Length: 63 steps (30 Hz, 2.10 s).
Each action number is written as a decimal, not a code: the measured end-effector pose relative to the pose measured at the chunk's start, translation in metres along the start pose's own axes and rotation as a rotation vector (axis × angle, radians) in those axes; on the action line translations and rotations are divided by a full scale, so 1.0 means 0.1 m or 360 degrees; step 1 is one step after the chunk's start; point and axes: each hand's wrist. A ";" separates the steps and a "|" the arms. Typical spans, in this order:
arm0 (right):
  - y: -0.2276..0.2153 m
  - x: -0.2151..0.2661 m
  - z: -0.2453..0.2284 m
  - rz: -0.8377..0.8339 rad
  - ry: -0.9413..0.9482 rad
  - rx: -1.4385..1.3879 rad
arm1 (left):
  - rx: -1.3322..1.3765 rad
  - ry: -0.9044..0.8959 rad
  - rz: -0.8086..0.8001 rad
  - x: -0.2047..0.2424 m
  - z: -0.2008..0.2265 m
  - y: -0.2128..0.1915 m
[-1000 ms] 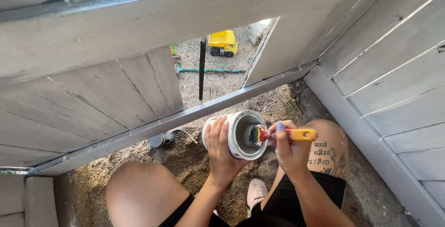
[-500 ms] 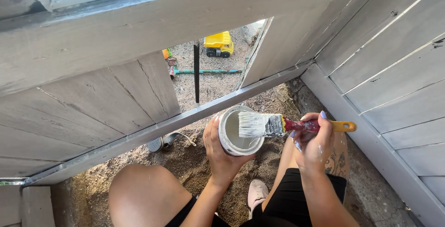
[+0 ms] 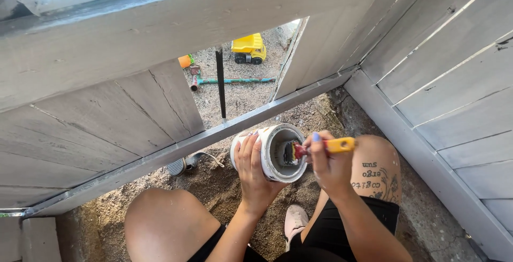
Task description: Painting the interior wooden walls and beams of a small structure with white paint using a brush.
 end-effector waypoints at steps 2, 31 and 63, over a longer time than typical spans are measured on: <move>0.03 0.09 0.20 0.0386 0.0238 -0.0545 | 0.0068 -0.0069 0.0010 -0.01 0.01 -0.01; -0.08 -1.23 2.60 0.1384 0.0765 -0.1045 | 0.0080 -0.0861 -0.0187 -0.09 0.06 -0.10; -1.33 -2.27 1.67 0.1846 0.0414 -0.1692 | 0.0002 -0.0939 -0.0188 -0.12 0.15 -0.23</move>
Point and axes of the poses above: each hand's wrist, its own x-axis away from the middle knuckle, its own y-axis out of the palm, z = x × y, and after that the axes turned 6 degrees about -y, right-handed
